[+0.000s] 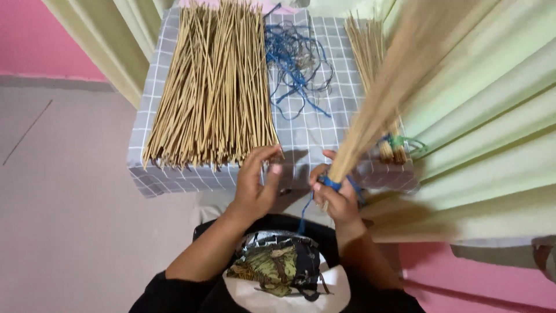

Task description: Gathering thin wooden sticks into groups and tying them together with plastic string to form bundles.

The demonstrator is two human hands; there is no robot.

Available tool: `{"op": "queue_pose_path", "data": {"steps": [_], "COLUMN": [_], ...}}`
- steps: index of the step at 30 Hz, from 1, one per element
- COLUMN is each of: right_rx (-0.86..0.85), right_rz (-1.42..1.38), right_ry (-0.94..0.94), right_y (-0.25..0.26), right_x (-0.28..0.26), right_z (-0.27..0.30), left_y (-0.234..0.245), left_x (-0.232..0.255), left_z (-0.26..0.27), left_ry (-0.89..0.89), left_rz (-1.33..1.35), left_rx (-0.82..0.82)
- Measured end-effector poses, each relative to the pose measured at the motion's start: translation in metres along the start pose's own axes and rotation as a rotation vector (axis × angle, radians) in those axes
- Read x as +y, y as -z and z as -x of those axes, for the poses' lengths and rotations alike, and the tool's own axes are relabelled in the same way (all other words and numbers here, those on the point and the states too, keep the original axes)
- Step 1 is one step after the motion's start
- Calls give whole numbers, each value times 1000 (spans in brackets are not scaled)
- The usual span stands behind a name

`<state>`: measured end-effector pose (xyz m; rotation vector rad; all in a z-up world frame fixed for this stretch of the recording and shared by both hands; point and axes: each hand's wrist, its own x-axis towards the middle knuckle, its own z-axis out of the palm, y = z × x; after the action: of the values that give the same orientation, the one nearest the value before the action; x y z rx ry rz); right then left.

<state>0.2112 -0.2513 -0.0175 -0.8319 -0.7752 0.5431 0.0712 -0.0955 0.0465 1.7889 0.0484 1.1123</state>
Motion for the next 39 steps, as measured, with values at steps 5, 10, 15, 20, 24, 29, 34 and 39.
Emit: {"op": "queue_pose_path", "data": {"steps": [5,10,15,20,24,29,34,39], "right_rx": [-46,-435,-379,-399,-495,-418,-228,539], "right_rz": [209,-128,832,86,-431,-311,-445,-506], "right_ry": [-405,-286,-452,-342,-493,-390,-183,-56], "right_y": [22,-26,-53,39,66,107,108,89], "right_x": [51,22,-37,15,41,49,1,-74], "right_z": [37,22,5,23,33,38,14,-16], "left_y": [0,0,-14,-3,10,26,34,62], "left_x": [2,-45,-53,-35,-27,-16,-3,-2], "left_z": [-9,29,33,30,19,6,0,-11], "left_ry": [312,318,114,16,-26,-14,78,129], "left_rz": [592,1252,1076,1103,1093,913,953,923], "left_rx": [-291,-475,-240,-124,40,197,283,551]}}
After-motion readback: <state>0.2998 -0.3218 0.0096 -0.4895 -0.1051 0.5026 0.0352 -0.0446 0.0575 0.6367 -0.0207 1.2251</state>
